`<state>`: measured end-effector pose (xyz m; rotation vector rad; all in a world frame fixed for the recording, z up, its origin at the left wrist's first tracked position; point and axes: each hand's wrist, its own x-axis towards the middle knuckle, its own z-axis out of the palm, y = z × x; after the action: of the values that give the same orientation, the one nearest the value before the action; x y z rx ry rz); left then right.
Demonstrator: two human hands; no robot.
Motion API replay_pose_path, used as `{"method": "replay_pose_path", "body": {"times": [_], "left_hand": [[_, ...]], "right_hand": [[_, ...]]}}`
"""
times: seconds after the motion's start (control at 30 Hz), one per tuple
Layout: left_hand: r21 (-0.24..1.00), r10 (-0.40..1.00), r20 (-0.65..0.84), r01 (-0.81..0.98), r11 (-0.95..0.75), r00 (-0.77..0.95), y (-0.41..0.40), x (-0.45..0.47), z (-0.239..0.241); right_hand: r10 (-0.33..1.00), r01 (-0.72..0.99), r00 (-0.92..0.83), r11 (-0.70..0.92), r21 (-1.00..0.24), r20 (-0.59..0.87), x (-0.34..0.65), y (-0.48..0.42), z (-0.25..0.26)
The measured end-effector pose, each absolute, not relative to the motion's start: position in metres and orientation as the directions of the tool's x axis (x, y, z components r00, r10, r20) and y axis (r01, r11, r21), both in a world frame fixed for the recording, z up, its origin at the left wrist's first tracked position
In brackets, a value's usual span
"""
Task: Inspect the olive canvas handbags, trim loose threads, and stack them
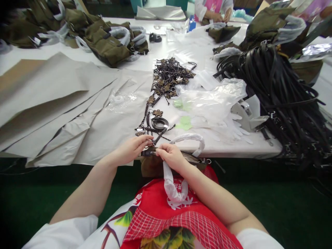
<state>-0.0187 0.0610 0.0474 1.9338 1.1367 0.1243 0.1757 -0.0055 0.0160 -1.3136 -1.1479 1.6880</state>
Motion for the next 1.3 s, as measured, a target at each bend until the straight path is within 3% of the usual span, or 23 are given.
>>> {"method": "replay_pose_path", "body": {"times": [0.3, 0.4, 0.5, 0.6, 0.77, 0.93, 1.17, 1.3], "left_hand": [[0.684, 0.800, -0.350, 0.716, -0.137, 0.487, 0.047, -0.005, 0.030], [0.485, 0.840, -0.428, 0.869, -0.098, 0.333, 0.057, 0.003, 0.024], [0.290, 0.795, -0.540, 0.948, -0.134, 0.278, 0.077, 0.012, 0.016], [0.211, 0.771, -0.587, 0.966, -0.149, 0.247, 0.092, 0.024, 0.011], [0.122, 0.834, -0.517, 0.981, -0.152, 0.194, 0.084, 0.048, 0.012], [0.206, 0.811, -0.538, 0.969, -0.136, 0.228, 0.069, 0.051, 0.012], [0.676, 0.901, -0.308, 0.737, -0.018, 0.305, 0.056, 0.022, 0.026], [0.730, 0.882, -0.328, 0.683, 0.009, 0.339, 0.046, 0.015, 0.043]], "right_hand": [[0.899, -0.062, -0.205, -0.407, -0.911, -0.387, 0.170, -0.008, 0.014], [0.896, -0.085, -0.159, -0.432, -0.898, -0.416, 0.169, -0.008, 0.011], [0.894, -0.101, -0.124, -0.442, -0.891, -0.430, 0.165, -0.010, 0.011], [0.896, -0.111, -0.113, -0.440, -0.891, -0.429, 0.161, -0.013, 0.011], [0.899, -0.114, -0.100, -0.436, -0.893, -0.426, 0.160, -0.018, 0.010], [0.881, -0.159, -0.119, -0.473, -0.867, -0.459, 0.163, -0.021, 0.011], [0.884, -0.200, -0.086, -0.468, -0.861, -0.460, 0.172, -0.023, 0.007], [0.888, -0.200, -0.139, -0.459, -0.866, -0.439, 0.177, -0.021, 0.006]]}}
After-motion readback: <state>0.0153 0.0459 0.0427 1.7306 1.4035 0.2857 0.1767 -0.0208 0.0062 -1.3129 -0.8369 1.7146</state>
